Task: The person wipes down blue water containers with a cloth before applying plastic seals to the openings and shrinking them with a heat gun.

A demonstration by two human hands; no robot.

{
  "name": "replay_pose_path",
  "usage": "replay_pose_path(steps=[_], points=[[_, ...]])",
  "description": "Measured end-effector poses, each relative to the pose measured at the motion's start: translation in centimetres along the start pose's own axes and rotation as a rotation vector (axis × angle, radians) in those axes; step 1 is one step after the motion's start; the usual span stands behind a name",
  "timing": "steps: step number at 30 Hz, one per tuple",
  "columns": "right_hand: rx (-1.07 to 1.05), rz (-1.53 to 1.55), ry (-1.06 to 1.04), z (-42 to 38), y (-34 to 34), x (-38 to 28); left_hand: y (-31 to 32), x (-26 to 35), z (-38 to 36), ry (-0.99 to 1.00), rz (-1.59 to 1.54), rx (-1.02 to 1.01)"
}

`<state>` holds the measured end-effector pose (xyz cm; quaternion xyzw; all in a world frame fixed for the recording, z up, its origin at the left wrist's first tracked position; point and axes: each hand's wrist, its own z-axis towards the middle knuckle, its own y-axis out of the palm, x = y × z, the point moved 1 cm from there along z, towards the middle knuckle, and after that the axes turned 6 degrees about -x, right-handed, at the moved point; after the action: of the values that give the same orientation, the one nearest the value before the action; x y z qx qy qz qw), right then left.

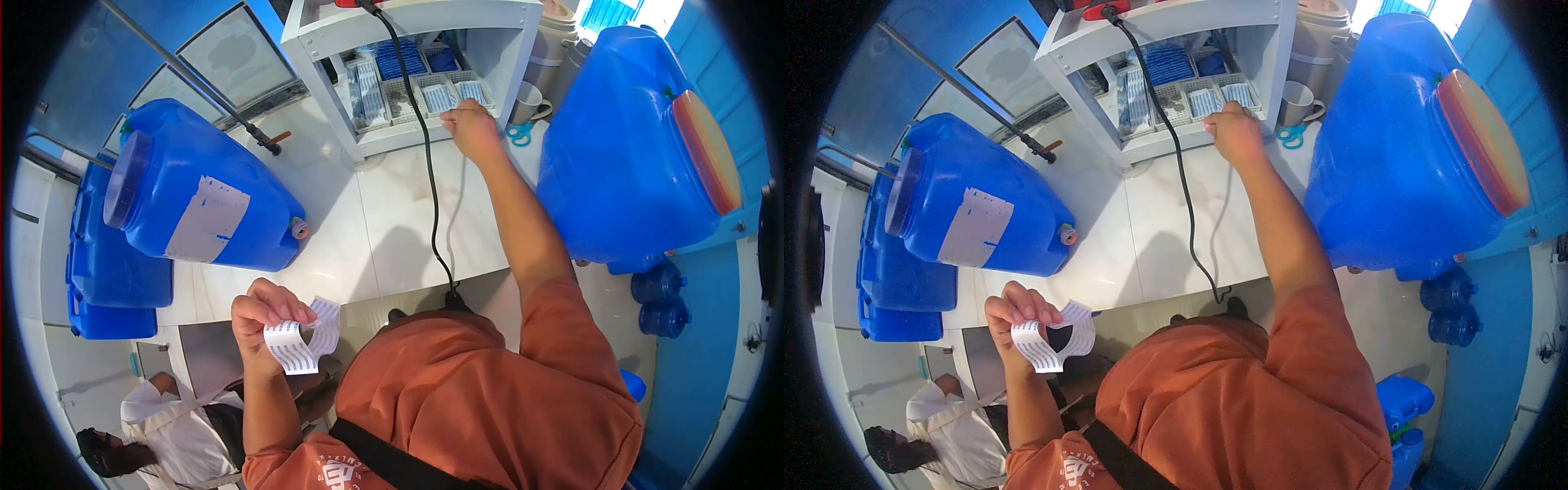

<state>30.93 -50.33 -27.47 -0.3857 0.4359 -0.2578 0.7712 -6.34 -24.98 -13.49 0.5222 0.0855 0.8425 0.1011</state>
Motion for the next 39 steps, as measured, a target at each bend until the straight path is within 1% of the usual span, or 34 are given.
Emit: replay_pose_path(steps=[6, 9, 16, 18, 19, 21, 23, 24, 25, 26, 28, 29, 30, 33, 34, 37, 38, 39], points=[[-0.083, -0.162, 0.055, -0.7, -1.2, -0.5, 0.0, -0.1, -0.2, -0.012, 0.106, 0.0], [-0.067, -0.217, 0.09, -0.9, -1.5, -0.5, 0.1, -0.3, -0.1, -0.007, 0.093, -0.013], [-0.061, -0.242, 0.146, -1.6, -2.5, -1.2, 0.2, -0.5, -0.1, -0.034, 0.095, 0.005], [-0.062, -0.275, 0.236, -1.9, -2.8, -1.6, 0.2, -0.5, 0.0, -0.038, 0.123, -0.011], [-0.062, -0.274, 0.236, -2.1, -2.8, -1.7, 0.2, -0.5, 0.0, -0.038, 0.124, -0.012], [-0.016, -0.318, 0.352, -2.5, -2.9, -1.6, 0.1, -0.7, 0.1, 0.007, 0.105, -0.005], [-0.034, -0.301, 0.414, -2.4, -3.0, -1.5, 0.1, -0.6, 0.7, 0.014, -0.045, 0.023], [0.033, -0.264, 0.323, -2.8, -3.1, -1.8, 0.3, -0.4, 1.4, 0.013, -0.106, 0.042], [0.109, -0.221, 0.233, -3.4, -3.7, -2.2, 0.2, -0.3, 1.8, 0.026, -0.242, 0.055], [0.124, -0.22, 0.2, -3.9, -4.6, -3.3, 0.1, -0.2, 2.3, 0.043, -0.379, 0.059], [0.141, -0.199, 0.148, -3.7, -5.8, -5.0, 0.2, 0.0, 3.0, 0.072, -0.405, 0.049], [0.108, -0.209, 0.177, -3.6, -6.2, -5.3, 0.1, -0.2, 3.1, 0.077, -0.372, 0.038], [0.079, -0.227, 0.213, -3.4, -6.4, -5.0, 0.2, -0.1, 3.4, 0.078, -0.272, 0.011], [0.025, -0.215, 0.143, -2.1, -3.7, 0.9, 0.9, -0.2, 3.4, 0.088, -0.244, 0.013], [0.025, -0.175, 0.175, -2.4, -3.7, 1.7, 1.1, -0.1, 3.4, 0.076, -0.232, 0.02], [0.026, -0.052, 0.21, -2.6, -2.6, 1.5, 0.9, -0.7, 3.0, 0.075, -0.274, 0.044], [0.034, -0.064, 0.226, -2.9, -2.4, 1.6, 0.8, -0.9, 3.1, 0.087, -0.309, 0.068], [0.043, 0.029, 0.271, -3.1, -2.2, 1.6, 0.6, -1.2, 3.0, 0.088, -0.305, 0.043]])
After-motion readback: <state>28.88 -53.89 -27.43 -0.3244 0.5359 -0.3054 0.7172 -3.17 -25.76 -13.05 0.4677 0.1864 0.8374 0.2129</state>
